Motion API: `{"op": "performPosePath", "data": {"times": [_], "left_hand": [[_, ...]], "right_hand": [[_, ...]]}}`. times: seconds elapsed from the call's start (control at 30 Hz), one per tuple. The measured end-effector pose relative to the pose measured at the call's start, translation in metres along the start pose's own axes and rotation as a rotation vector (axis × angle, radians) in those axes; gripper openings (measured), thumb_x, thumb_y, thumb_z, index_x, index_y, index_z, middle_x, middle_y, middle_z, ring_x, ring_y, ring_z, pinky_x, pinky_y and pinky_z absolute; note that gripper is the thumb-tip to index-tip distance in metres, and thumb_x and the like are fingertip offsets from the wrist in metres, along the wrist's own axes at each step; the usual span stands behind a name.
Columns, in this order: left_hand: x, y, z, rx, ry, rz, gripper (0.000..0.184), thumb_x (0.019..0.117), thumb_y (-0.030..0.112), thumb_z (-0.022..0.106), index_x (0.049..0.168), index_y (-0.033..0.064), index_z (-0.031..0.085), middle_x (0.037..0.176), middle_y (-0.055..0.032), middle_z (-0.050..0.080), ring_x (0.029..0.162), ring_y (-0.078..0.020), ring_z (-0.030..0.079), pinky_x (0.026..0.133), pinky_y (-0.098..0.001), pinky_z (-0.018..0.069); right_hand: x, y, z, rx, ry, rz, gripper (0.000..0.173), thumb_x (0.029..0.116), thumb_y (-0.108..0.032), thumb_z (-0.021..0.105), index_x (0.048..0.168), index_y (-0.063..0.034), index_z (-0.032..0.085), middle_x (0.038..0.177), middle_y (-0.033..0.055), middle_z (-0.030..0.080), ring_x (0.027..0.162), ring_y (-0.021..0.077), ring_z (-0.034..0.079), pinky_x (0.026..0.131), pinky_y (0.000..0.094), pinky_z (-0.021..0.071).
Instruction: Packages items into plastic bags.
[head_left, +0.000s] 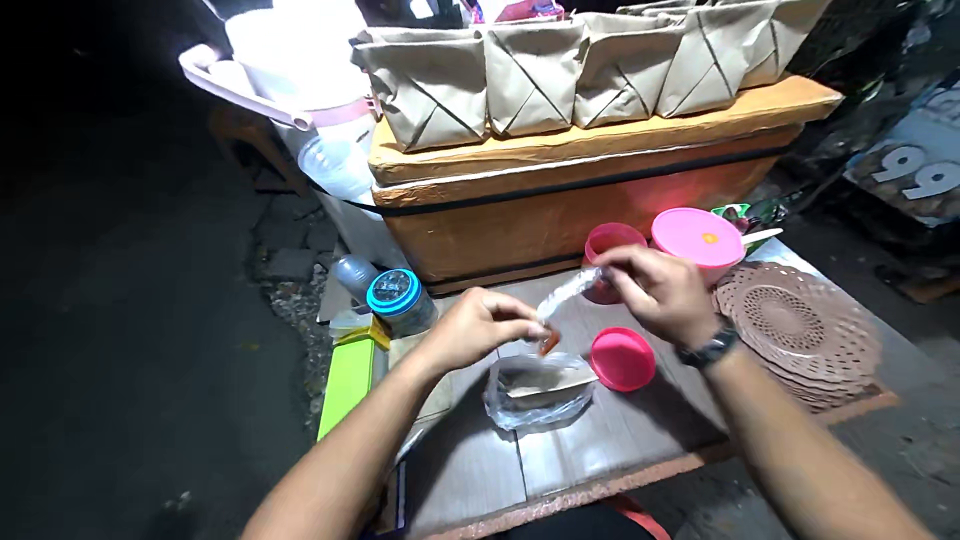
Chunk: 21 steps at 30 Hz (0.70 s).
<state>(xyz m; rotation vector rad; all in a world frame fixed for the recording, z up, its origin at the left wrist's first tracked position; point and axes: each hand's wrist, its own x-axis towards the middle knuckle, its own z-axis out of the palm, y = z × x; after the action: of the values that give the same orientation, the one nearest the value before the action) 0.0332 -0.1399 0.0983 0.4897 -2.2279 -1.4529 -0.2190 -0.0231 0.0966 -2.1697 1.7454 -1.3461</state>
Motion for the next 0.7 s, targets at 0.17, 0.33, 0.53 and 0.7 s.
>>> {"op": "performPosePath", "data": {"times": [0.17,0.33,0.53,0.7], "left_hand": [[0.032,-0.038,0.025,0.047,0.46,0.082,0.008,0.0925,0.016,0.074,0.096,0.0096,0.08,0.095,-0.0002,0.069,0.085,-0.008,0.065,0.076,-0.0249,0.0572],[-0.002,-0.047,0.022,0.122,0.195,0.324,0.013,0.0962,0.015,0.07,0.096,0.0044,0.077,0.099,-0.0017,0.074,0.092,-0.006,0.069,0.085,-0.0248,0.0584],[-0.002,-0.031,0.034,0.08,0.169,0.387,0.01,0.0908,0.011,0.074,0.09,0.0014,0.074,0.095,-0.003,0.074,0.088,-0.0076,0.07,0.084,-0.0268,0.0606],[-0.005,-0.032,0.039,-0.046,0.233,0.253,0.007,0.0896,0.01,0.071,0.092,0.0039,0.073,0.095,-0.0009,0.074,0.088,-0.0081,0.07,0.084,-0.0276,0.0603]], "right_hand": [[-0.021,-0.031,0.074,0.642,-0.1,0.56,0.018,0.1018,-0.009,0.05,0.107,0.0033,0.063,0.079,0.0035,0.067,0.062,0.01,0.066,0.059,0.0288,0.0599],[-0.004,-0.021,0.019,0.817,-0.212,0.65,0.017,0.1028,-0.007,0.05,0.097,-0.0038,0.065,0.069,-0.0015,0.064,0.054,0.0028,0.056,0.051,0.018,0.048],[0.005,-0.017,0.017,0.874,-0.264,0.342,0.02,0.1029,-0.011,0.05,0.103,-0.0036,0.069,0.078,0.0015,0.068,0.065,0.0068,0.063,0.061,0.0226,0.0549],[0.002,0.004,0.058,0.765,-0.138,0.236,0.034,0.0878,0.001,0.063,0.122,-0.0024,0.06,0.098,0.0049,0.068,0.083,0.0108,0.066,0.073,0.0288,0.0592]]}}
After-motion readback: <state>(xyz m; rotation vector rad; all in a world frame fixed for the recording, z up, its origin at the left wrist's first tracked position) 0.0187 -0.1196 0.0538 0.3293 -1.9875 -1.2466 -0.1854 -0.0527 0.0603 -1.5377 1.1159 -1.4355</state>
